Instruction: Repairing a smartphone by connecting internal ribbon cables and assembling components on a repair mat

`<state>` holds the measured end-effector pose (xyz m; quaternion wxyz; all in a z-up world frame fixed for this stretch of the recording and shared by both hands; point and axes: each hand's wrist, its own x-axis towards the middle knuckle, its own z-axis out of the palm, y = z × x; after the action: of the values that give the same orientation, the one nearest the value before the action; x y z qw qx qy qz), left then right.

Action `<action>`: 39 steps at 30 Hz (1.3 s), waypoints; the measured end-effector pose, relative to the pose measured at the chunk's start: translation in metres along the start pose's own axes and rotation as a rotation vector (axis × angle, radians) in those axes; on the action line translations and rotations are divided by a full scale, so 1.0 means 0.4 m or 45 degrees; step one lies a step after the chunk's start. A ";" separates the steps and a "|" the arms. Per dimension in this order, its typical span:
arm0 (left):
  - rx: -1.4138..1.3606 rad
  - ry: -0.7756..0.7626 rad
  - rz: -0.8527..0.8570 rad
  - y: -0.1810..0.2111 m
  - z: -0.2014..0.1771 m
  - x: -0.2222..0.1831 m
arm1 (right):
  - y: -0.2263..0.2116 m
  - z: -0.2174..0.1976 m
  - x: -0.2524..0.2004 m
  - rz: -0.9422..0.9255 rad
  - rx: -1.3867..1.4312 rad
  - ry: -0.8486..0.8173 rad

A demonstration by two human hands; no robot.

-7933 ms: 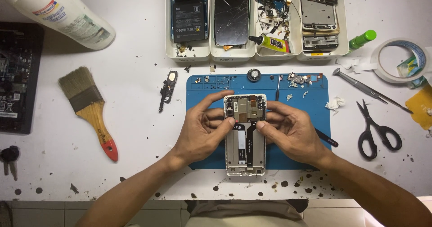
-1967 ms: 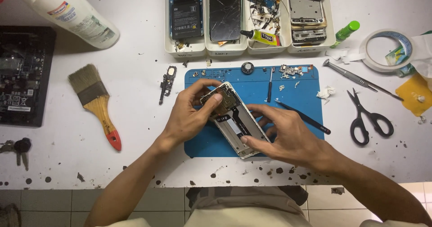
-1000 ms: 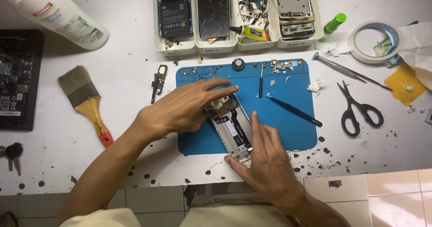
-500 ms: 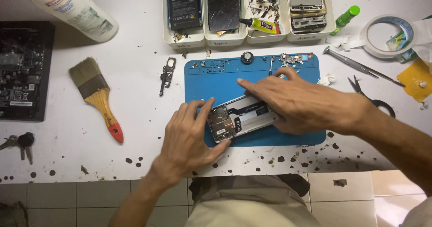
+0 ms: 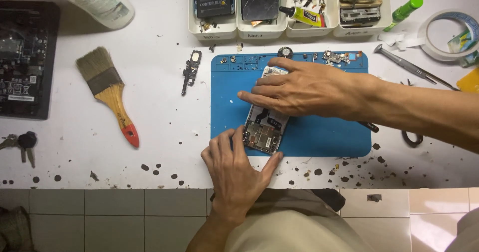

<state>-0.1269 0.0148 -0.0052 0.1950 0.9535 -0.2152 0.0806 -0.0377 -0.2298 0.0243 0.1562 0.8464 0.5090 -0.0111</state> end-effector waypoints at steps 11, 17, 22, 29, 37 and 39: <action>-0.069 -0.032 -0.033 -0.004 -0.001 -0.011 | -0.027 0.025 -0.024 0.087 0.038 0.110; -0.053 0.035 -0.054 0.000 0.011 -0.011 | -0.031 0.036 -0.039 0.136 0.174 0.161; -0.076 0.030 -0.043 0.002 0.005 0.002 | -0.008 0.069 -0.020 0.115 0.209 0.136; -0.042 0.021 -0.058 0.009 0.008 0.002 | 0.030 0.053 0.024 0.001 0.259 -0.024; 0.002 -0.038 -0.005 -0.012 0.003 -0.010 | -0.055 -0.046 -0.037 0.324 0.205 0.127; -0.085 -0.075 0.063 -0.014 -0.002 -0.018 | -0.101 -0.087 -0.068 0.715 0.519 -0.017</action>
<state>-0.1309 0.0226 -0.0080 0.2184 0.9428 -0.2468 0.0501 -0.0907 -0.2262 0.0521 -0.0158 0.9671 0.2425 -0.0746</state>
